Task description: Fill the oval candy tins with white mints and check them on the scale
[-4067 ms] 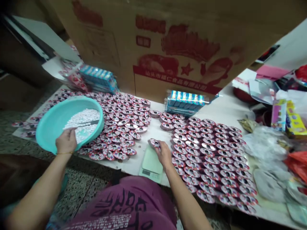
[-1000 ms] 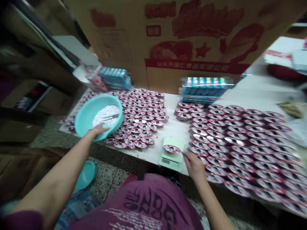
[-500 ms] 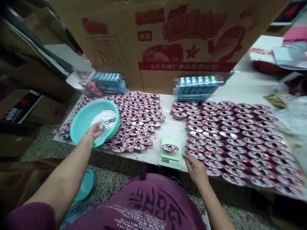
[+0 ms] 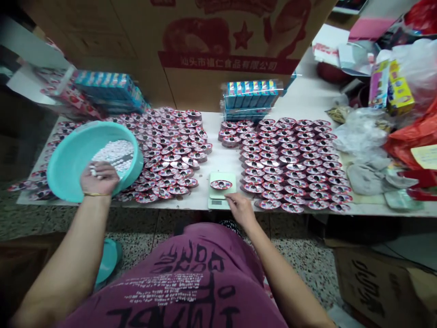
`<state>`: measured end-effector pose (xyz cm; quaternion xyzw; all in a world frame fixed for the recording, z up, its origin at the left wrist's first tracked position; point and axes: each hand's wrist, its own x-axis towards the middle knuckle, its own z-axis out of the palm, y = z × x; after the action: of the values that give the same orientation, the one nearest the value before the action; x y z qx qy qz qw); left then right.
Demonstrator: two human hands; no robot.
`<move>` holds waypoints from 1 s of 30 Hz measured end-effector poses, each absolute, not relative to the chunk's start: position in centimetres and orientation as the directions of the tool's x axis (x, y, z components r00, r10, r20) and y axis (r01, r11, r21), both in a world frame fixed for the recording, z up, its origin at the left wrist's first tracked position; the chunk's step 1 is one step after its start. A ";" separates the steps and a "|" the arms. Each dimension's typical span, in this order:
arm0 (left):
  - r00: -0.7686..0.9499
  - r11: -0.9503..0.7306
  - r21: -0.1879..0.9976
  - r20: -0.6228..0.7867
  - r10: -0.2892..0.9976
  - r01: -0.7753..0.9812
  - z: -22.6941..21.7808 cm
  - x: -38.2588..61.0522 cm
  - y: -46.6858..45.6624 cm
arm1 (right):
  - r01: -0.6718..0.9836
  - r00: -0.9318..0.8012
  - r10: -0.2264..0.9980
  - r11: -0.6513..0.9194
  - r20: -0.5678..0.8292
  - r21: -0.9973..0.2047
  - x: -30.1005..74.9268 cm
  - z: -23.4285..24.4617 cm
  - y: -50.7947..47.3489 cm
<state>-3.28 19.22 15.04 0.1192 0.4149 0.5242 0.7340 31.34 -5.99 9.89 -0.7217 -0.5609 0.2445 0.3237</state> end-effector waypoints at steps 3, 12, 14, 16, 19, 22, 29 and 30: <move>0.428 0.648 0.293 -0.553 0.714 -0.703 14.1 2.4 13.6 | 0.609 0.058 0.993 0.045 0.101 -0.792 26.6 12.3 -3.7; 0.505 0.866 0.079 -0.784 0.360 -0.495 7.4 9.3 3.9 | 0.885 -0.365 0.931 0.336 -0.033 -0.322 18.1 11.5 -0.2; 0.502 0.875 0.061 -0.799 0.332 -0.481 7.0 8.9 3.7 | 0.875 -0.391 0.920 0.360 -0.034 -0.323 18.3 10.7 -0.8; 0.498 0.882 0.064 -0.805 0.323 -0.468 6.9 8.5 3.5 | 0.863 -0.415 0.909 0.379 -0.041 -0.333 18.5 10.3 -1.2; 0.499 0.896 0.081 -0.806 0.317 -0.437 6.7 8.5 3.2 | 0.855 -0.439 0.896 0.396 -0.061 -0.336 18.6 10.1 -1.2; 0.486 0.910 0.086 -0.823 0.293 -0.405 6.7 8.8 3.0 | 0.824 -0.476 0.880 0.439 -0.017 -0.358 18.9 10.4 -1.2; 0.518 0.833 0.294 -0.673 0.528 -0.468 11.0 6.3 8.0 | 0.879 -0.028 0.979 0.121 0.203 -0.461 27.0 10.6 -1.3; 0.449 0.775 0.421 -0.642 0.622 -0.471 12.0 5.2 9.6 | 0.896 0.036 0.985 0.042 0.167 -0.443 28.6 10.1 -1.1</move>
<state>5.19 9.59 11.96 0.0908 0.4137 0.3228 0.8464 28.64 -1.10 10.06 -0.6847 -0.6868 0.1010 0.2220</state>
